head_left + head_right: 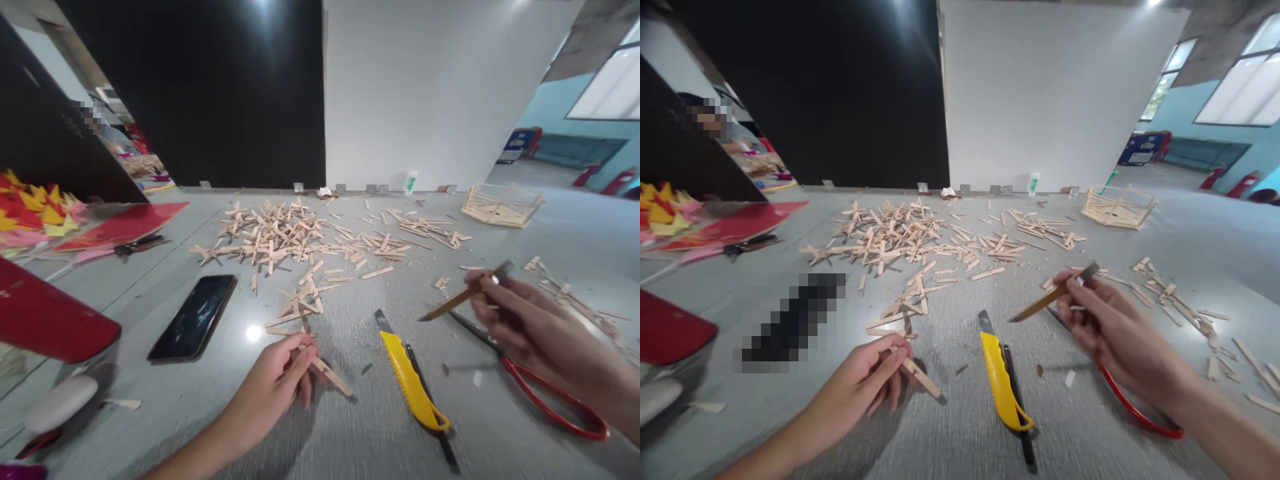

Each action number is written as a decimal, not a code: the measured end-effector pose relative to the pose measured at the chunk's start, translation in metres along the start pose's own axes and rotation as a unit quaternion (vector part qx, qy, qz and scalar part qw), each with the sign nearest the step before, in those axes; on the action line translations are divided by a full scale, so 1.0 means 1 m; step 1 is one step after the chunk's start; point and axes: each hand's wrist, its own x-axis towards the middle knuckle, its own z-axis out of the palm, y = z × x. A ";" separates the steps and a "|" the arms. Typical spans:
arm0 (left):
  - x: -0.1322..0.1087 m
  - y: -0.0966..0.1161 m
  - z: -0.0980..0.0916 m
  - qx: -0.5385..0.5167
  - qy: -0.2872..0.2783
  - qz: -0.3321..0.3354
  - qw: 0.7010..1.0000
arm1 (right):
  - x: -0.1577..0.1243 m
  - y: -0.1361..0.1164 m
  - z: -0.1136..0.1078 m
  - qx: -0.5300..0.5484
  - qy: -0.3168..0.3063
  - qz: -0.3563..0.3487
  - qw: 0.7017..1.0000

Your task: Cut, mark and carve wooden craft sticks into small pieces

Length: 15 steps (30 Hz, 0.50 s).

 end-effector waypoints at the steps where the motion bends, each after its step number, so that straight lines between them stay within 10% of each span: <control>1: 0.001 0.000 0.000 -0.006 -0.014 -0.009 1.000 | -0.015 0.005 0.011 0.068 -0.052 0.046 0.995; 6: 0.001 0.000 -0.001 -0.026 -0.024 -0.025 0.999 | -0.063 0.039 0.051 0.081 -0.207 0.149 0.963; 15: -0.002 0.007 -0.006 -0.086 -0.049 -0.011 0.995 | -0.016 0.027 0.050 -0.104 -0.075 -0.027 0.991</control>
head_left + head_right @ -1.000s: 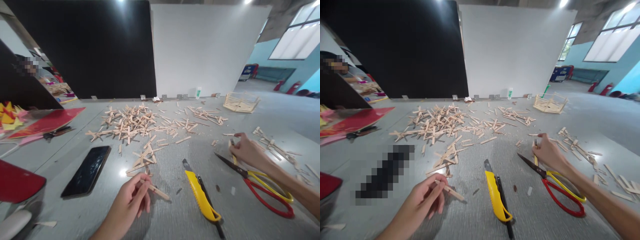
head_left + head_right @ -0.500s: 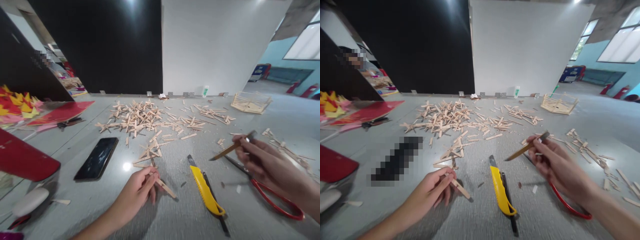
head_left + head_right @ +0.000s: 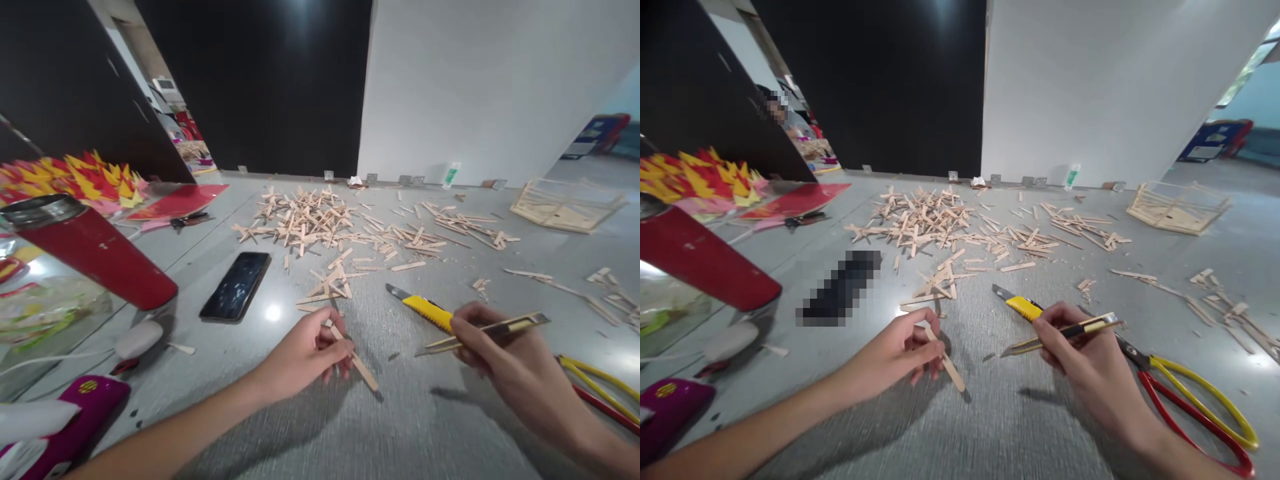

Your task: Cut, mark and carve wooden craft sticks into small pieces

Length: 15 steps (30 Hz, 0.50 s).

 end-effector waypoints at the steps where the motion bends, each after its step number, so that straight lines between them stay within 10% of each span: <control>1: 0.001 0.001 0.000 -0.007 -0.010 -0.003 1.000 | -0.003 0.001 0.004 0.018 -0.009 -0.009 1.000; 8: 0.006 0.003 0.005 -0.041 -0.042 -0.025 0.998 | -0.030 0.007 0.039 0.039 -0.107 -0.175 0.978; 15: -0.001 0.007 0.016 0.139 0.067 0.024 0.988 | -0.029 0.017 0.034 -0.068 -0.080 -0.325 0.940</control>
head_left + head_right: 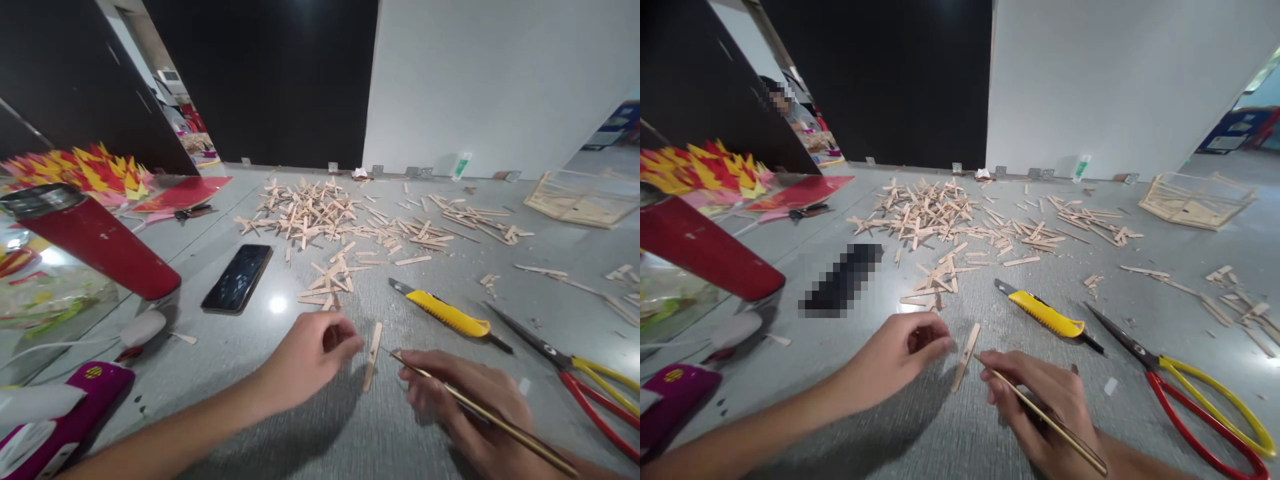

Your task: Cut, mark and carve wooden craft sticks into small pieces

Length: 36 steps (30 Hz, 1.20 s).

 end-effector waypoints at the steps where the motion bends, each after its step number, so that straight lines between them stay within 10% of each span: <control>1: -0.003 0.002 0.003 0.099 0.032 0.019 0.994 | -0.001 0.001 0.001 -0.011 0.002 0.005 1.000; 7: -0.013 0.004 0.022 0.357 0.040 0.014 0.933 | 0.001 0.007 0.008 -0.004 0.013 0.030 0.999; 14: -0.015 -0.017 0.020 0.286 0.034 0.067 0.955 | 0.002 0.006 0.007 -0.006 -0.007 0.093 0.996; 22: -0.020 -0.015 0.039 -0.008 -0.068 -0.007 0.998 | 0.004 0.007 0.008 -0.073 0.028 -0.089 0.993; 36: -0.021 -0.011 0.040 0.026 -0.029 0.000 0.999 | 0.004 0.011 0.011 -0.089 0.007 -0.060 0.994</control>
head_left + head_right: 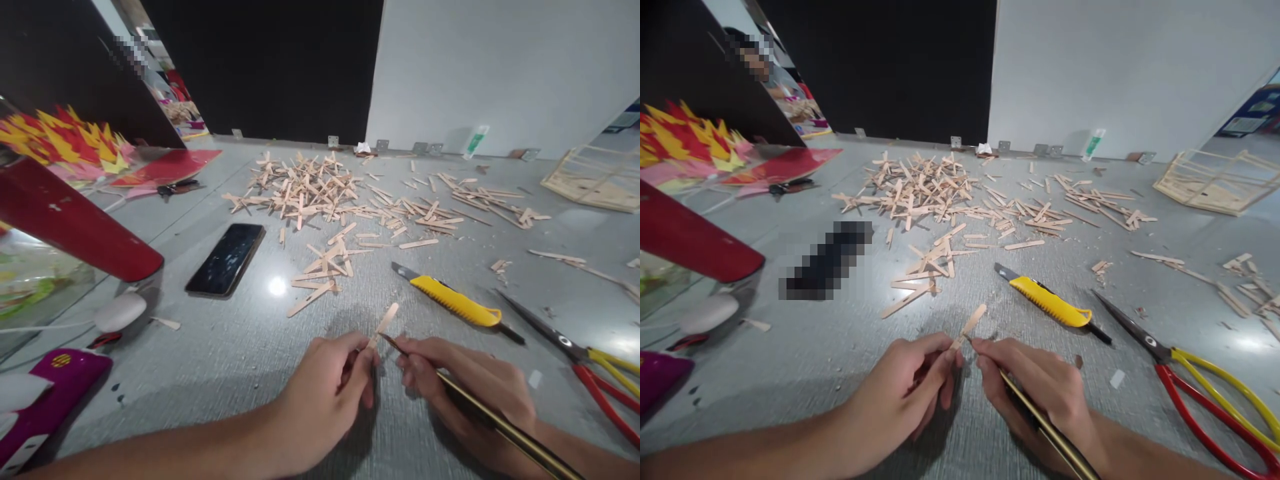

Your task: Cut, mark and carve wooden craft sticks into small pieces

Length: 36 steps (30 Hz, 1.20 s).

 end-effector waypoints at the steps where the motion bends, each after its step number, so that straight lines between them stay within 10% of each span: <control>1: 0.000 0.000 0.000 0.011 0.004 0.009 1.000 | -0.001 0.000 0.001 -0.002 0.002 0.002 1.000; 36: -0.004 -0.006 0.009 0.058 0.038 0.080 0.994 | -0.008 -0.008 0.013 0.039 -0.060 0.032 0.997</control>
